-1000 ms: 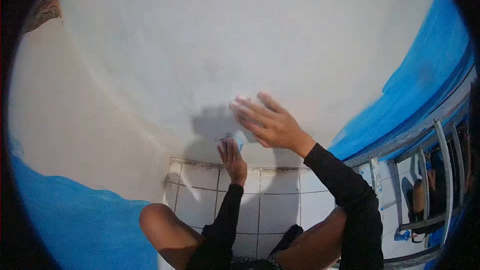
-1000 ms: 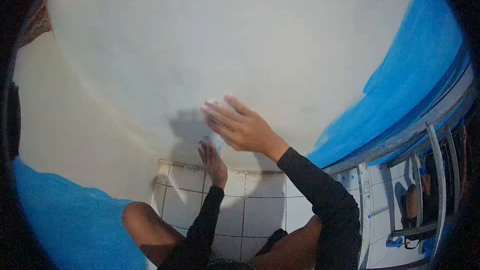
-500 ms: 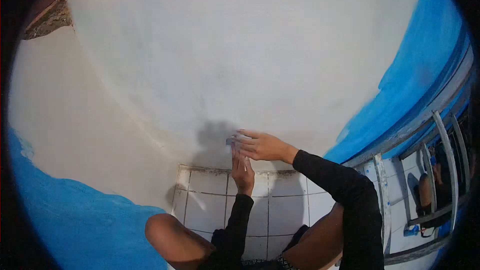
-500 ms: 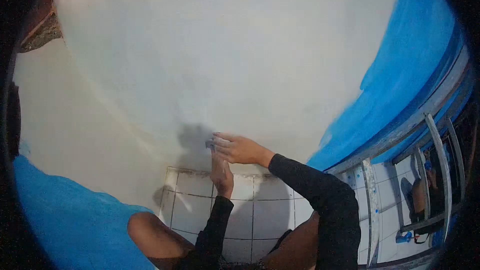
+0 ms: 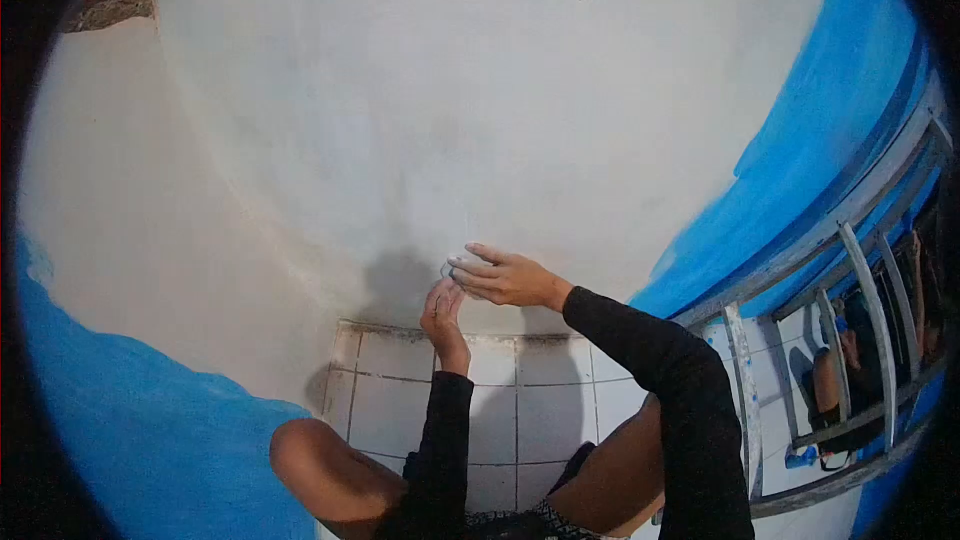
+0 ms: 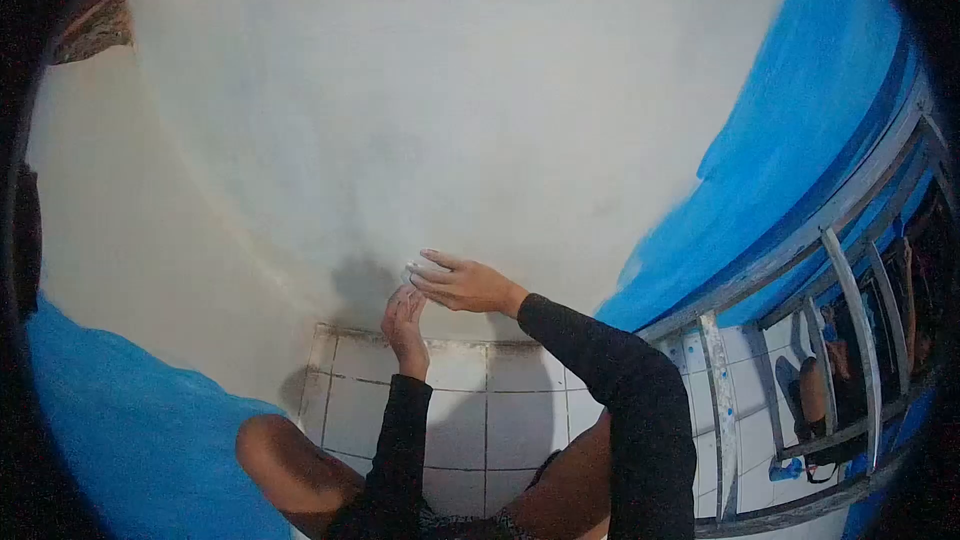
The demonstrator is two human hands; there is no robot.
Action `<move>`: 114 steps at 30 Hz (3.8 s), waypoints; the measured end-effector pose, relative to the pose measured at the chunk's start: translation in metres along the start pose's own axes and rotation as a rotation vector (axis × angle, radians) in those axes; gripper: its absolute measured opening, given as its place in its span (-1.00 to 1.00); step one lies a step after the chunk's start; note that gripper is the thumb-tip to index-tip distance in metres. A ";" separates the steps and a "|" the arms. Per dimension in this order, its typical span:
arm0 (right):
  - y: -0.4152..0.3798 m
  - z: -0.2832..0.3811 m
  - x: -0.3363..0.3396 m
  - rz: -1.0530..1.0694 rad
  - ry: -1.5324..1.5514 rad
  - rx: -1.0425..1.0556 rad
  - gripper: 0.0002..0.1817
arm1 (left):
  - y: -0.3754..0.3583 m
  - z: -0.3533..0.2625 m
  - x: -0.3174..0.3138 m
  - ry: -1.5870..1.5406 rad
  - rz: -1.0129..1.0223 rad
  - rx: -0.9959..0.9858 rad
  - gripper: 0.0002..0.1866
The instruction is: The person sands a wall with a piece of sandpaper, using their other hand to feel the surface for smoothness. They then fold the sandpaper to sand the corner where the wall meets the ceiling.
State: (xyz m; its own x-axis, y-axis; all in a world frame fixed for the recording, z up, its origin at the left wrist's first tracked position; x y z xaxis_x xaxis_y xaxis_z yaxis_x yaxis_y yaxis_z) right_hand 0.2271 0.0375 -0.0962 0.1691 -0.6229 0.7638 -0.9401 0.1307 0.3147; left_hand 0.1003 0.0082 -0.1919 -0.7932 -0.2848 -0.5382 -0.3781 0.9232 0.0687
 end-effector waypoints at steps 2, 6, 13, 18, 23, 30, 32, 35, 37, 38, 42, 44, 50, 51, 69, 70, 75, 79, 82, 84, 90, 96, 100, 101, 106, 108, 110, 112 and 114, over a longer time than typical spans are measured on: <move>0.000 -0.002 -0.003 -0.035 -0.028 0.007 -0.56 | 0.010 0.001 0.011 -0.030 0.021 0.018 -0.67; 0.011 -0.033 0.049 -0.074 -0.111 -0.094 -0.57 | 0.048 -0.039 0.029 0.278 -0.179 -0.235 -0.72; -0.011 -0.022 0.020 0.028 -0.041 -0.089 -0.62 | 0.099 -0.240 -0.081 0.712 -0.101 -1.376 -0.70; 0.009 -0.060 0.092 -0.225 -0.199 -0.250 -0.59 | 0.129 -0.295 -0.101 0.964 0.119 -1.834 -0.50; -0.005 -0.028 0.038 -0.016 -0.069 -0.128 -0.58 | 0.126 -0.265 -0.089 1.011 0.362 -1.864 -0.43; 0.011 -0.065 0.106 -0.233 -0.179 -0.379 -0.55 | 0.121 -0.245 -0.111 1.177 0.372 -1.827 -0.48; 0.001 -0.042 0.072 -0.111 -0.170 -0.307 -0.53 | 0.120 -0.244 -0.114 1.205 0.348 -1.862 -0.49; -0.011 -0.020 0.041 0.086 -0.070 -0.190 -0.47 | 0.122 -0.240 -0.110 1.221 0.375 -1.846 -0.49; -0.007 -0.029 0.049 0.007 0.022 -0.209 -0.50 | 0.124 -0.234 -0.103 1.239 0.335 -1.794 -0.49; -0.006 -0.036 0.055 -0.068 0.017 -0.265 -0.51 | 0.130 -0.225 -0.099 1.213 0.291 -1.828 -0.49; 0.005 -0.053 0.092 -0.109 -0.123 -0.314 -0.51 | 0.125 -0.226 -0.100 1.243 0.254 -1.745 -0.50; -0.004 -0.031 0.054 -0.037 -0.101 -0.244 -0.51 | 0.125 -0.224 -0.099 1.247 0.260 -1.770 -0.47; -0.008 -0.020 0.028 0.023 -0.065 -0.222 -0.49 | 0.126 -0.217 -0.090 1.249 0.317 -1.797 -0.43; -0.003 -0.025 0.034 0.038 -0.068 -0.239 -0.49 | 0.127 -0.216 -0.089 1.254 0.323 -1.799 -0.43; 0.015 -0.042 0.051 -0.183 -0.195 -0.283 -0.57 | 0.120 -0.206 -0.092 1.250 0.273 -1.787 -0.40; 0.015 -0.042 0.052 -0.184 -0.193 -0.285 -0.57 | 0.119 -0.205 -0.092 1.251 0.276 -1.787 -0.40; 0.015 -0.043 0.056 -0.170 -0.167 -0.268 -0.58 | 0.120 -0.204 -0.088 1.222 0.312 -1.689 -0.41; 0.013 -0.034 0.053 -0.124 -0.147 -0.233 -0.59 | 0.120 -0.204 -0.086 1.250 0.308 -1.695 -0.40; 0.011 -0.030 0.046 -0.068 -0.051 -0.128 -0.56 | 0.118 -0.205 -0.085 1.304 0.346 -1.691 -0.38; 0.018 -0.046 0.063 -0.145 -0.096 -0.192 -0.55 | 0.119 -0.207 -0.084 1.316 0.355 -1.695 -0.37; 0.022 -0.050 0.071 -0.203 -0.098 -0.264 -0.50 | 0.117 -0.207 -0.082 1.294 0.373 -1.685 -0.35; 0.008 -0.036 0.047 -0.129 0.019 -0.248 -0.58 | 0.121 -0.208 -0.079 1.335 0.403 -1.674 -0.35; 0.011 -0.047 0.073 -0.112 -0.192 -0.275 -0.62 | 0.118 -0.206 -0.077 1.336 0.400 -1.664 -0.37; 0.004 -0.037 0.060 -0.109 -0.198 -0.278 -0.62 | 0.118 -0.205 -0.079 1.329 0.401 -1.668 -0.37; -0.002 -0.025 0.039 -0.015 -0.100 -0.173 -0.49 | 0.121 -0.203 -0.077 1.316 0.387 -1.677 -0.36; 0.003 -0.036 0.053 -0.016 -0.094 -0.249 -0.45 | 0.121 -0.202 -0.076 1.321 0.391 -1.674 -0.35; 0.005 -0.035 0.051 -0.051 -0.133 -0.258 -0.45 | 0.122 -0.201 -0.075 1.317 0.387 -1.692 -0.33; 0.003 -0.026 0.045 -0.089 -0.063 -0.271 -0.49 | 0.122 -0.200 -0.077 1.318 0.364 -1.681 -0.33; -0.007 -0.005 0.016 -0.008 -0.071 -0.195 -0.49 | 0.122 -0.198 -0.077 1.311 0.357 -1.679 -0.33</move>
State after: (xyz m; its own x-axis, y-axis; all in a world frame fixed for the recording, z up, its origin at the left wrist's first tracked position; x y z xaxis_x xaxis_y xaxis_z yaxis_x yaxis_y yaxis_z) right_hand 0.2378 0.0300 -0.0835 0.1486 -0.6761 0.7217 -0.8626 0.2683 0.4289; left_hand 0.0210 0.0913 0.0241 -0.4159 -0.8420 0.3438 0.4508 0.1374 0.8820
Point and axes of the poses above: each hand's wrist, its own y-axis towards the middle knuckle, its own x-axis out of the back of the hand, z = x × y, the point moved 4 cm from there along y, towards the middle knuckle, and after that the axes turned 1 degree about -z, right-handed, at the moved point
